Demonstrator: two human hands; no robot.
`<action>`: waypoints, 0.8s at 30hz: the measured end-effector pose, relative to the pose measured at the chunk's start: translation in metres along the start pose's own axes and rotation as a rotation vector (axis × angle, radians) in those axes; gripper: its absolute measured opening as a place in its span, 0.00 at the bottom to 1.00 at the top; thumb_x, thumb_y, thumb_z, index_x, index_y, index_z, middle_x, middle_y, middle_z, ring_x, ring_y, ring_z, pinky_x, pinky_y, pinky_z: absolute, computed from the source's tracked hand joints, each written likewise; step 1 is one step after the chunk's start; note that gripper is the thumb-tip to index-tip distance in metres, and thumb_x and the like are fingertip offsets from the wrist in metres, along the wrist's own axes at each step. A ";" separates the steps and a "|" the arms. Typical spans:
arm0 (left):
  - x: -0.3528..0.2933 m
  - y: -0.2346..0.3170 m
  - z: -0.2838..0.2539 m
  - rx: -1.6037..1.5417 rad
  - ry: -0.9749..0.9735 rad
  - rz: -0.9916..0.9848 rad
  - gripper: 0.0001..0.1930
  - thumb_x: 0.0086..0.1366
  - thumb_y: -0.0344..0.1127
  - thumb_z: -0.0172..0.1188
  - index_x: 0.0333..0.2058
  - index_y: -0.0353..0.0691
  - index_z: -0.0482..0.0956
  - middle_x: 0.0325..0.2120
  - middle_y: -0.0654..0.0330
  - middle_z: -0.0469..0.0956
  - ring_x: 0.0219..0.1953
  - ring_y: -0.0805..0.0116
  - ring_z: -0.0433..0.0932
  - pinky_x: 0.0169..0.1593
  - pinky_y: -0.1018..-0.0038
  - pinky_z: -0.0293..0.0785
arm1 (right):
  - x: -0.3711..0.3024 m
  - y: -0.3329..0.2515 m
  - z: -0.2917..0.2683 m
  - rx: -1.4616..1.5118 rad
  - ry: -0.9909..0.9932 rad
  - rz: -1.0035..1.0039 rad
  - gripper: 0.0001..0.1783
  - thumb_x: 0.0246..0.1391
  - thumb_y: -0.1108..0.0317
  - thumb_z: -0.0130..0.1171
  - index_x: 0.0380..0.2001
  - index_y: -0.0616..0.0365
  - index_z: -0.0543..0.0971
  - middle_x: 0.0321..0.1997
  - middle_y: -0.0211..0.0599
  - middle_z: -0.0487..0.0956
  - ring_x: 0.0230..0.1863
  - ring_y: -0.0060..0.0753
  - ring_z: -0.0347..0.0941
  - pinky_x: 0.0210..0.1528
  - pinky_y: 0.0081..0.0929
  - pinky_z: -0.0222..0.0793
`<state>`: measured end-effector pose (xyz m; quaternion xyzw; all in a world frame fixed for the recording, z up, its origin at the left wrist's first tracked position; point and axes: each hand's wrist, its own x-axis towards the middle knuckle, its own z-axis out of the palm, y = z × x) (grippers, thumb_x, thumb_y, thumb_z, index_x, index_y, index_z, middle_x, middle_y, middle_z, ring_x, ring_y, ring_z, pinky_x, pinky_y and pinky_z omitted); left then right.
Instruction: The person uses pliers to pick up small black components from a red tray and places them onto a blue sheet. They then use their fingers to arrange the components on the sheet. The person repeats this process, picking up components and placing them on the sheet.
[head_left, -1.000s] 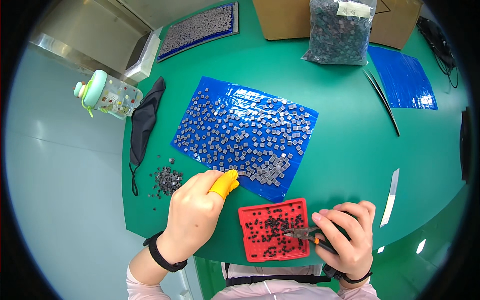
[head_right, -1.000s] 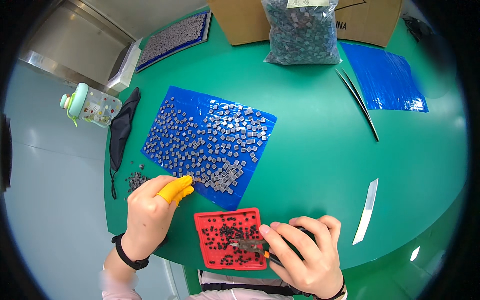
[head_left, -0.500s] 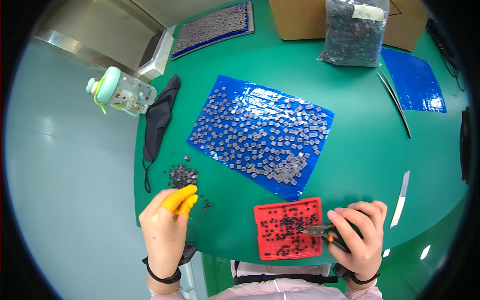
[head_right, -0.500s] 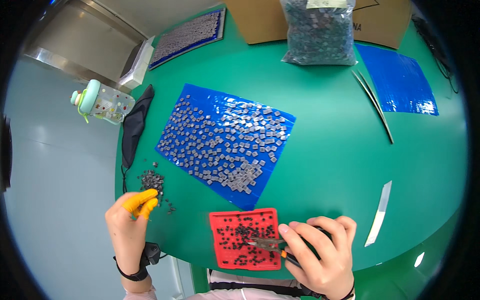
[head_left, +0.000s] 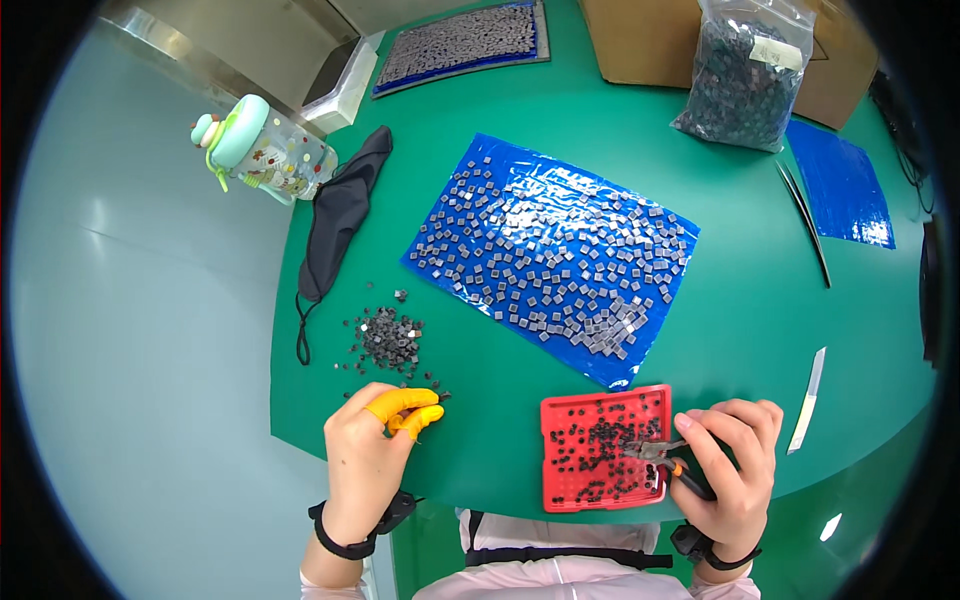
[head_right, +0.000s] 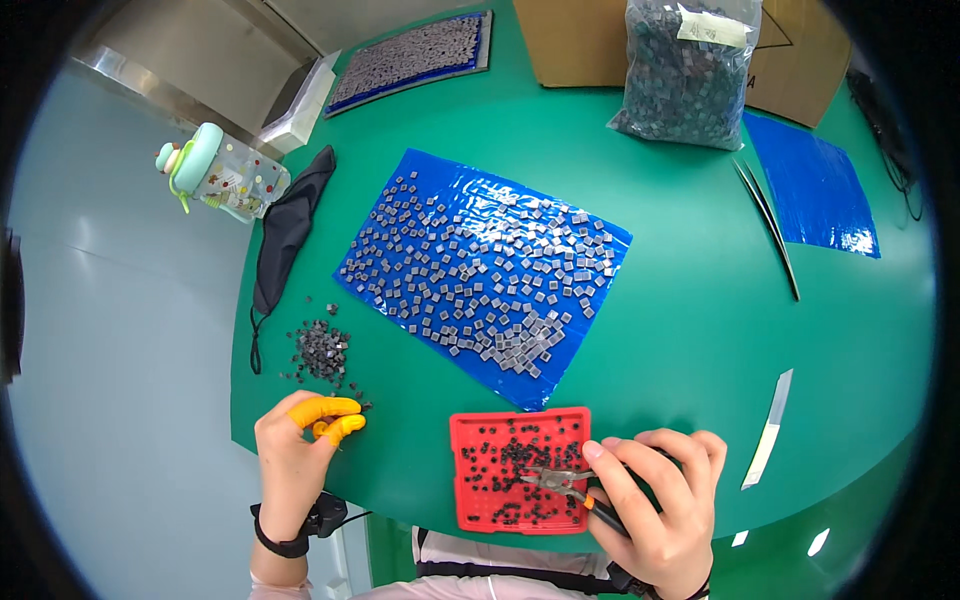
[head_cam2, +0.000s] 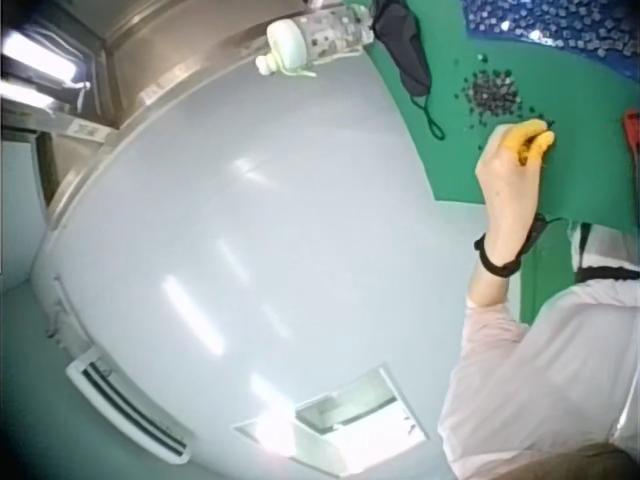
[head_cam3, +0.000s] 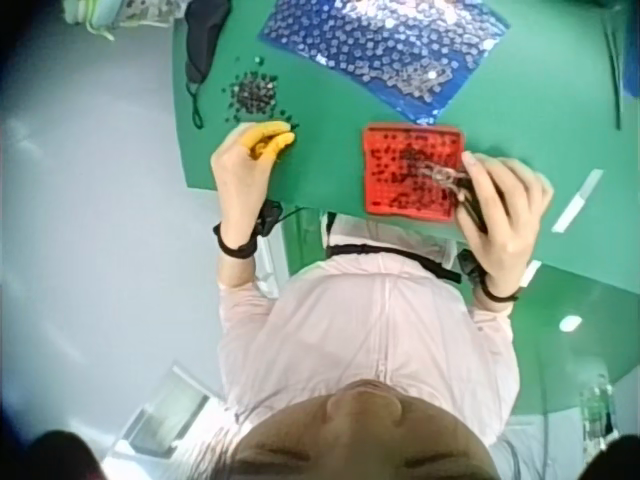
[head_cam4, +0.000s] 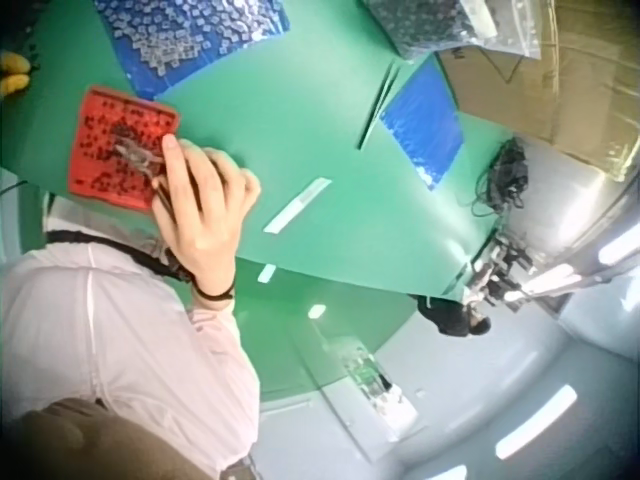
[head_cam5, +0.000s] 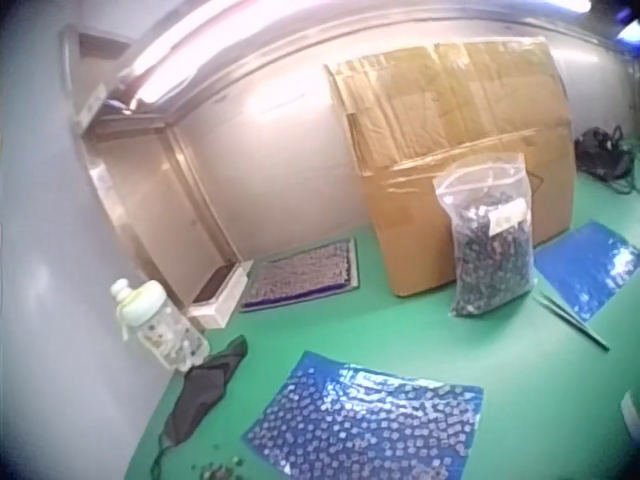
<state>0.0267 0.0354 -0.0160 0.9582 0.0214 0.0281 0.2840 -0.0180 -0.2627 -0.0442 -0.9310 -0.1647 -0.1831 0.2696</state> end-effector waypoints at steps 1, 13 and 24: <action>-0.001 0.002 -0.001 -0.008 0.002 -0.010 0.09 0.49 0.21 0.70 0.32 0.32 0.85 0.25 0.59 0.80 0.22 0.74 0.76 0.27 0.80 0.71 | 0.000 0.000 0.000 0.010 0.001 -0.001 0.31 0.22 0.73 0.64 0.41 0.58 0.80 0.39 0.35 0.78 0.38 0.43 0.72 0.41 0.45 0.60; -0.031 0.055 0.018 -0.960 -0.301 -0.104 0.08 0.48 0.18 0.72 0.29 0.27 0.83 0.27 0.51 0.84 0.30 0.65 0.84 0.36 0.74 0.82 | 0.004 -0.018 0.001 0.239 0.041 -0.029 0.32 0.19 0.69 0.65 0.40 0.52 0.82 0.40 0.30 0.79 0.38 0.39 0.72 0.38 0.39 0.61; -0.056 0.044 0.039 -1.193 -0.292 -0.104 0.14 0.59 0.14 0.61 0.45 0.20 0.76 0.40 0.46 0.81 0.43 0.55 0.83 0.45 0.66 0.84 | 0.003 -0.017 0.002 0.247 0.023 -0.016 0.31 0.20 0.69 0.66 0.40 0.50 0.82 0.39 0.25 0.80 0.37 0.35 0.73 0.37 0.36 0.60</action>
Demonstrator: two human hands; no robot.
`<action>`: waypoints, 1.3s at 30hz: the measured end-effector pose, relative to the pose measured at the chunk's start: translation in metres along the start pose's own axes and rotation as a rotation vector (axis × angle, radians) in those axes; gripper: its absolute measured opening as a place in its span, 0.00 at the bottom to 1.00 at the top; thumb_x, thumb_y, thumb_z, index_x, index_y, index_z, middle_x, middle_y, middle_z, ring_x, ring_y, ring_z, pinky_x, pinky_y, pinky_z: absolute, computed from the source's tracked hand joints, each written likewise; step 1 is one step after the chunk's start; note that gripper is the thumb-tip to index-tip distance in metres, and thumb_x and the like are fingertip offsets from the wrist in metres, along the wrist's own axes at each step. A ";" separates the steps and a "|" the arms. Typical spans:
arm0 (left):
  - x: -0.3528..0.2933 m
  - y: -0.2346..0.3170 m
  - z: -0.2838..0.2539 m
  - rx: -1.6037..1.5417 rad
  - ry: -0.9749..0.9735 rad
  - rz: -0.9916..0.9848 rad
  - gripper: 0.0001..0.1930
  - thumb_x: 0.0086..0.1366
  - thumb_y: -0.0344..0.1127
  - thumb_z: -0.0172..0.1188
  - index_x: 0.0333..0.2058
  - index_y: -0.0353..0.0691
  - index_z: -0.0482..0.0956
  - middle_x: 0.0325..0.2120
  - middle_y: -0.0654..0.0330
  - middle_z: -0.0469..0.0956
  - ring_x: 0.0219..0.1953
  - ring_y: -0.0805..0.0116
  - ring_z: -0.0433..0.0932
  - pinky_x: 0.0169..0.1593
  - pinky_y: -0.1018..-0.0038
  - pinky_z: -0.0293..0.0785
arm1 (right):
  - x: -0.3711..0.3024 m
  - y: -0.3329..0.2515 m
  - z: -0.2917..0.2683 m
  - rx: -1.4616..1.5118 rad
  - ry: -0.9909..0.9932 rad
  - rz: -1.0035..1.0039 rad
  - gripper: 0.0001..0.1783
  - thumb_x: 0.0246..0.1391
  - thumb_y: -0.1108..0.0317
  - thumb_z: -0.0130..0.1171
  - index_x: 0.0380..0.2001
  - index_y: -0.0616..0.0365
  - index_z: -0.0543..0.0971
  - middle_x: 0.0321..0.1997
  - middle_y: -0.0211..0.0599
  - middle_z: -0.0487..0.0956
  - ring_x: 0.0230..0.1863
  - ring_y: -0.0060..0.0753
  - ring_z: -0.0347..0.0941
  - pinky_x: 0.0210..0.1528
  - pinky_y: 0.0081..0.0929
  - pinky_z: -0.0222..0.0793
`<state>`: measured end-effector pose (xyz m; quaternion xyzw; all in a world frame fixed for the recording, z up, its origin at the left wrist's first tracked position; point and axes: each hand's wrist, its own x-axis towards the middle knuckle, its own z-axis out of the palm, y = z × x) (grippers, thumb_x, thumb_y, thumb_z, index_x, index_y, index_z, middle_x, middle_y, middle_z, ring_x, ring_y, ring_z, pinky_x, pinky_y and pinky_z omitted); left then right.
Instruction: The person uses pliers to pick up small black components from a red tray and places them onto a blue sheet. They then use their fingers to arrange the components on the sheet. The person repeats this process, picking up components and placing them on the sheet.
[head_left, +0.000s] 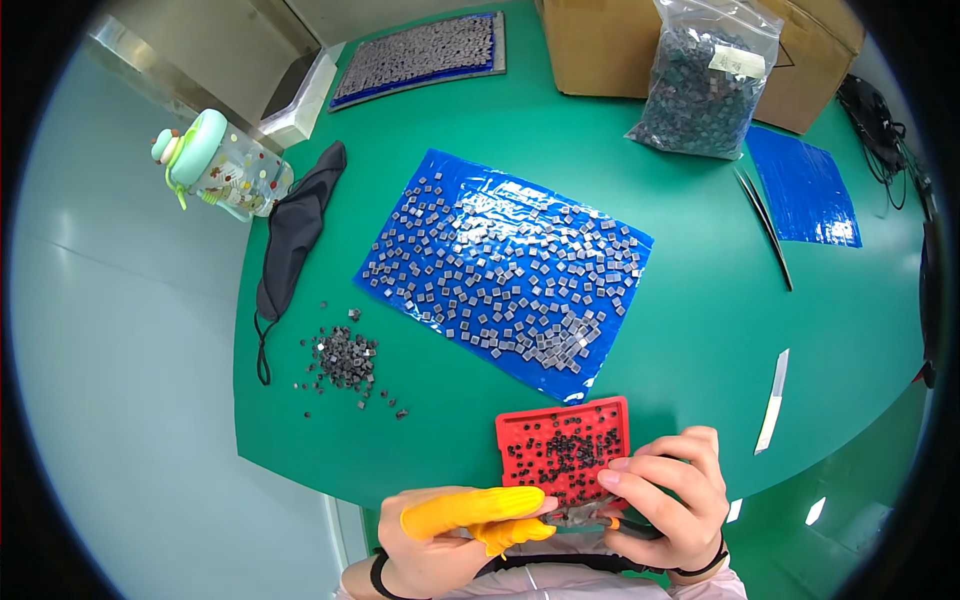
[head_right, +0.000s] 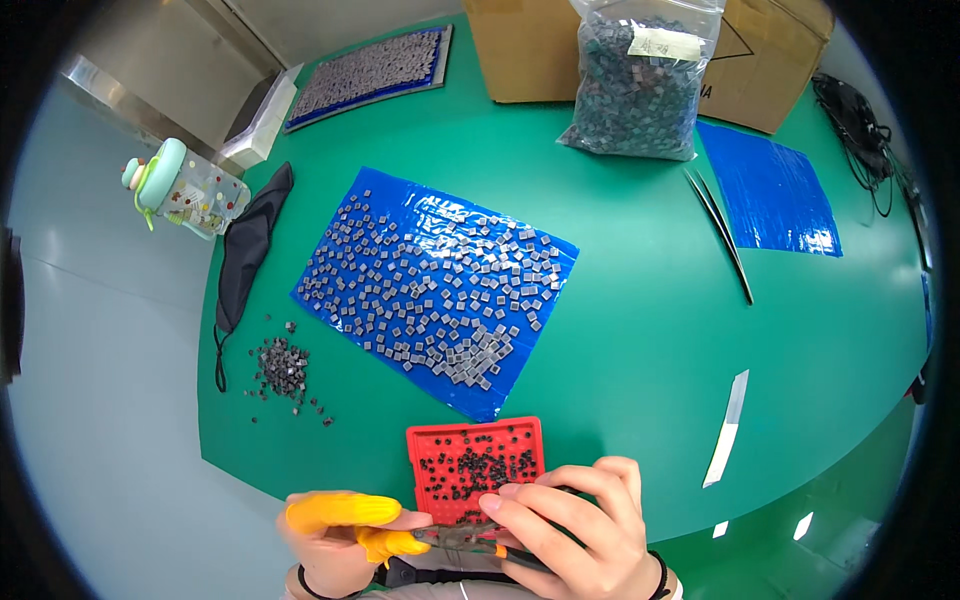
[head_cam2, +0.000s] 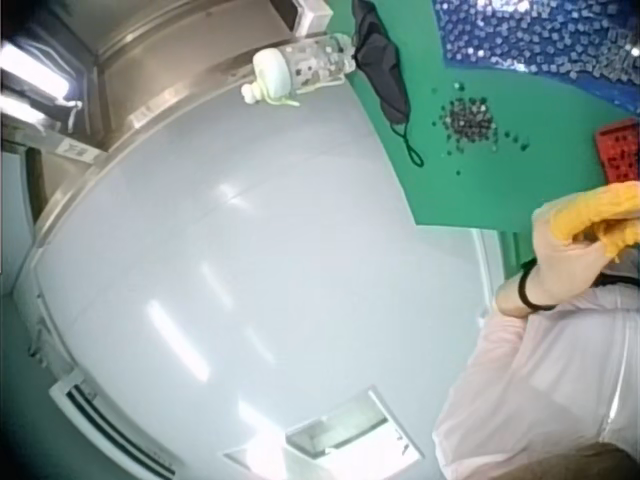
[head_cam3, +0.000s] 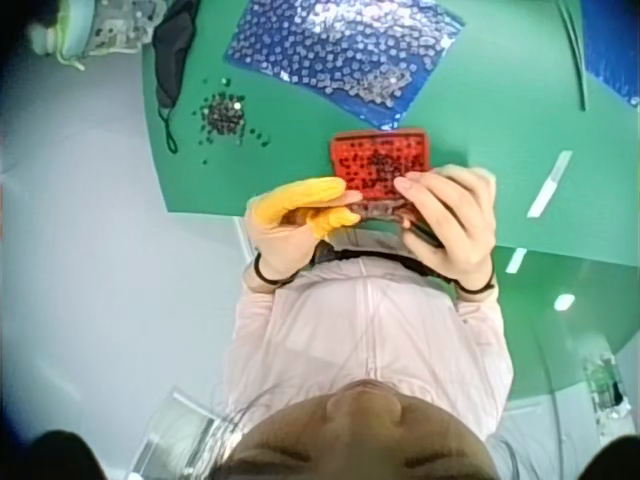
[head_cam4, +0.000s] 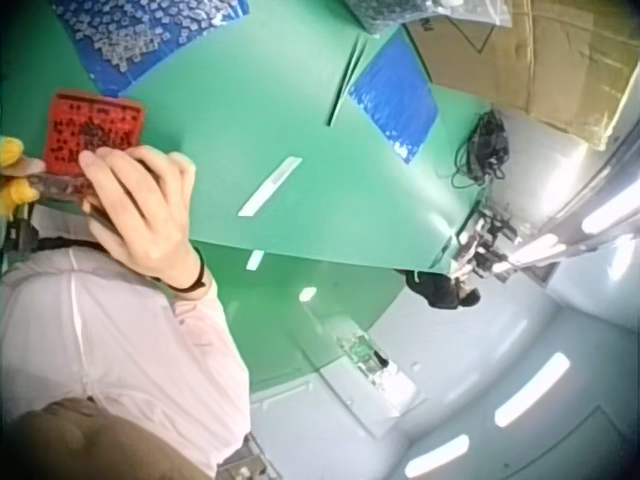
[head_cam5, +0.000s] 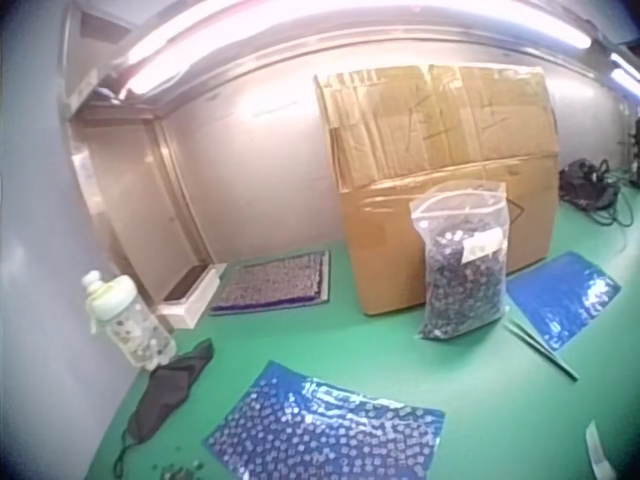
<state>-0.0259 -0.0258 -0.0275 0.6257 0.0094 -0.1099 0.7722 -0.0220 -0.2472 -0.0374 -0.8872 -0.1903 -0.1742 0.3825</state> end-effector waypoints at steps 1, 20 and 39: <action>-0.002 0.000 -0.002 0.046 -0.011 0.018 0.14 0.59 0.14 0.60 0.45 0.20 0.76 0.40 0.46 0.81 0.44 0.54 0.83 0.46 0.65 0.84 | 0.000 0.000 0.000 -0.005 -0.003 0.003 0.31 0.20 0.69 0.67 0.40 0.50 0.82 0.39 0.25 0.80 0.36 0.35 0.73 0.37 0.36 0.60; 0.020 -0.005 -0.006 0.311 -0.236 0.290 0.13 0.54 0.22 0.69 0.40 0.31 0.80 0.33 0.52 0.82 0.32 0.64 0.79 0.36 0.73 0.75 | -0.005 0.001 -0.003 0.045 0.004 0.000 0.28 0.18 0.69 0.68 0.35 0.52 0.83 0.32 0.27 0.79 0.33 0.34 0.71 0.33 0.34 0.61; 0.017 -0.033 -0.013 0.268 -0.469 0.324 0.08 0.68 0.34 0.55 0.42 0.37 0.73 0.29 0.54 0.73 0.28 0.61 0.71 0.35 0.64 0.66 | -0.004 0.004 -0.003 0.096 -0.040 -0.077 0.28 0.20 0.59 0.71 0.35 0.51 0.85 0.32 0.25 0.79 0.32 0.31 0.69 0.31 0.32 0.61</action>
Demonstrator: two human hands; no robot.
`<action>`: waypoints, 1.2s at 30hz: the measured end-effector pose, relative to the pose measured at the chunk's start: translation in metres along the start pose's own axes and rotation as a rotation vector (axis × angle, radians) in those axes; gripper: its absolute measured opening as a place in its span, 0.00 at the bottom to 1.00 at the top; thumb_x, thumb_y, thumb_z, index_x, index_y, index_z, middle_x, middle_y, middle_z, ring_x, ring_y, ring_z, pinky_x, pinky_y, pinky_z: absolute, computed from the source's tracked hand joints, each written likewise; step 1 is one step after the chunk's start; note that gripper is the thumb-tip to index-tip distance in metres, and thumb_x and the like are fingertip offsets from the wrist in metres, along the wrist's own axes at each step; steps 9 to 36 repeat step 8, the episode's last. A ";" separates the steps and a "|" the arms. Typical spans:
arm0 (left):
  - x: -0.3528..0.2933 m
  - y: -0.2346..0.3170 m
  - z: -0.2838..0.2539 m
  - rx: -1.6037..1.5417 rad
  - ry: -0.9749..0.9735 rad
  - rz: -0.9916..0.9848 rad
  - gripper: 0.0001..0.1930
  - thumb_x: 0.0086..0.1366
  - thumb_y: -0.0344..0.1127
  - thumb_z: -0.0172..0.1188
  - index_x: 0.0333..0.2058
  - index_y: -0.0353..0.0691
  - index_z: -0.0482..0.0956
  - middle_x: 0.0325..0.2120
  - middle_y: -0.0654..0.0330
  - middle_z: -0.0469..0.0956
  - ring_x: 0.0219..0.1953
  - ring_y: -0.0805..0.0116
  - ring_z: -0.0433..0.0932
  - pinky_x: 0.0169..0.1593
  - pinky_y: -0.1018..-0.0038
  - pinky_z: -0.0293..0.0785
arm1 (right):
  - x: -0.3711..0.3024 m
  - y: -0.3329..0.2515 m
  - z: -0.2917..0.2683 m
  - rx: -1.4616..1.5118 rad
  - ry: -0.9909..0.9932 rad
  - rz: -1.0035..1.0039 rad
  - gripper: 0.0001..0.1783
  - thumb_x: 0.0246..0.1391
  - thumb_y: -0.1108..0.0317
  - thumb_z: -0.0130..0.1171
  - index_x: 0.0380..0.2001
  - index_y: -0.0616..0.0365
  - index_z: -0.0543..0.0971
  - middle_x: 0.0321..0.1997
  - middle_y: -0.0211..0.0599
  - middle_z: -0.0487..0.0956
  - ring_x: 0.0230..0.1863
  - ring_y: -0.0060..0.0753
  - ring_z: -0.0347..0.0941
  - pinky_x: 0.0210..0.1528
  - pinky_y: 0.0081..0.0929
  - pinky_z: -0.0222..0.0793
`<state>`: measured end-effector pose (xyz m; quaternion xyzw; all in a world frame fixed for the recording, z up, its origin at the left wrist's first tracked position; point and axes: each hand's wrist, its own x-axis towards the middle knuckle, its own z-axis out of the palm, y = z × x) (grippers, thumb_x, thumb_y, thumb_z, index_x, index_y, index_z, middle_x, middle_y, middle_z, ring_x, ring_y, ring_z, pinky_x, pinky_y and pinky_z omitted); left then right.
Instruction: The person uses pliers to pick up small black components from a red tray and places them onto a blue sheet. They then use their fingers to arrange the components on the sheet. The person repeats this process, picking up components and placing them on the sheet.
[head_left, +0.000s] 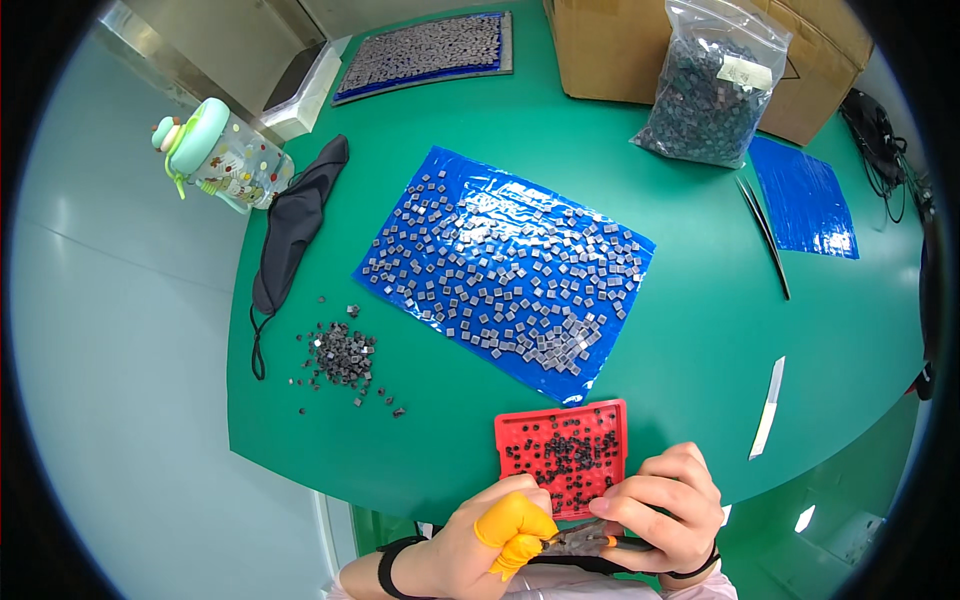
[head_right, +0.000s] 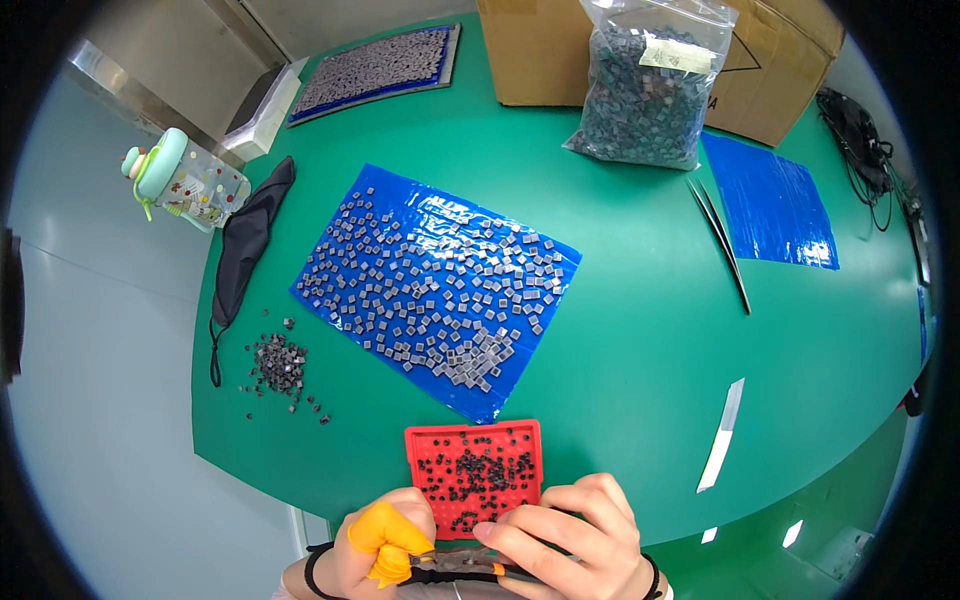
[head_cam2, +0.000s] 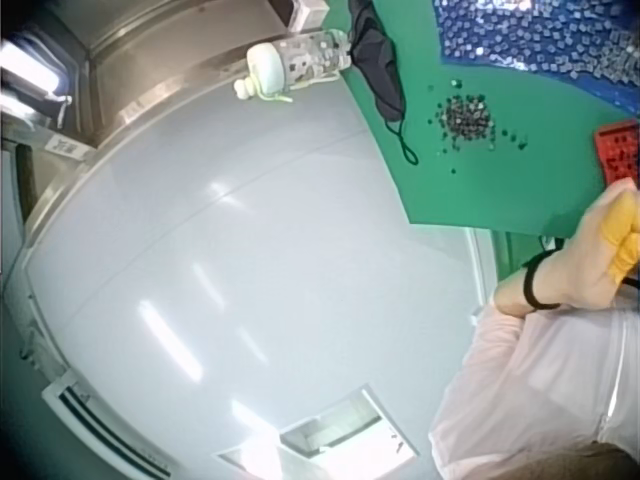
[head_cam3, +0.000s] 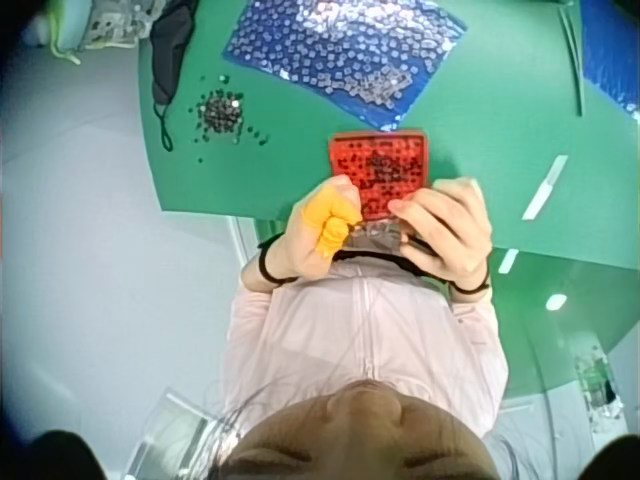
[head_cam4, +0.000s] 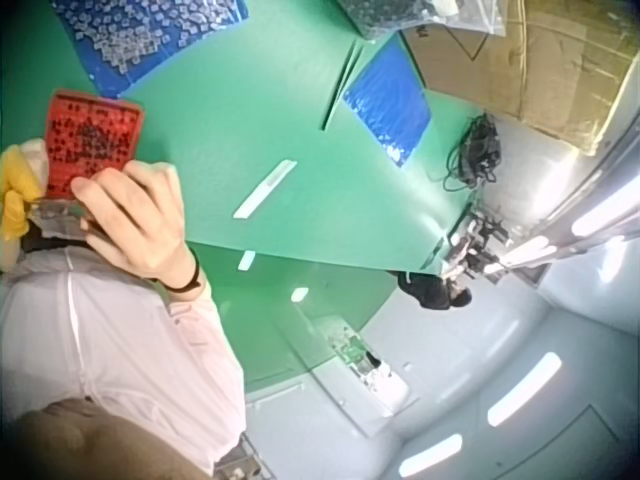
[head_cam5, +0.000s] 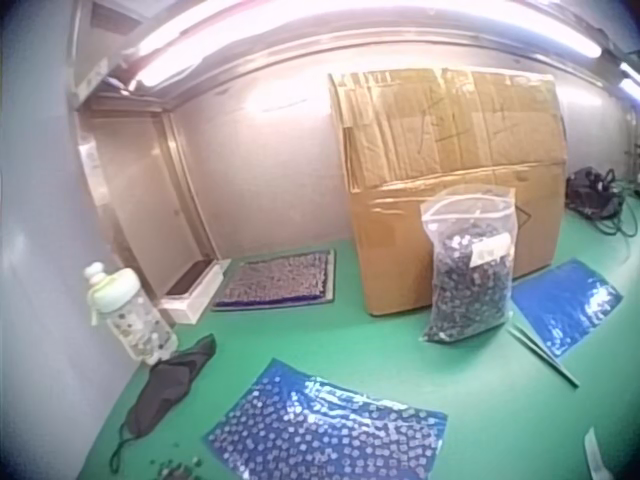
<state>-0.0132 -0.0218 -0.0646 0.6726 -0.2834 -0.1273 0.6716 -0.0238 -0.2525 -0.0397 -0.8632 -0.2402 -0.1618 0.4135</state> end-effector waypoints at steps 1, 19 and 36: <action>0.000 0.000 -0.001 -0.050 -0.033 -0.059 0.08 0.68 0.34 0.55 0.42 0.37 0.73 0.31 0.55 0.74 0.30 0.62 0.72 0.36 0.66 0.67 | 0.001 0.000 -0.001 -0.008 -0.001 -0.004 0.28 0.21 0.59 0.71 0.35 0.51 0.85 0.32 0.25 0.79 0.32 0.31 0.69 0.31 0.32 0.61; 0.010 0.035 -0.005 -0.158 0.040 -0.262 0.19 0.70 0.40 0.56 0.53 0.33 0.70 0.43 0.45 0.75 0.41 0.57 0.78 0.47 0.69 0.74 | -0.003 0.003 -0.002 -0.023 0.028 -0.017 0.31 0.19 0.60 0.71 0.38 0.50 0.85 0.36 0.26 0.79 0.33 0.32 0.70 0.31 0.32 0.60; 0.010 0.035 -0.005 -0.158 0.040 -0.262 0.19 0.70 0.40 0.56 0.53 0.33 0.70 0.43 0.45 0.75 0.41 0.57 0.78 0.47 0.69 0.74 | -0.003 0.003 -0.002 -0.023 0.028 -0.017 0.31 0.19 0.60 0.71 0.38 0.50 0.85 0.36 0.26 0.79 0.33 0.32 0.70 0.31 0.32 0.60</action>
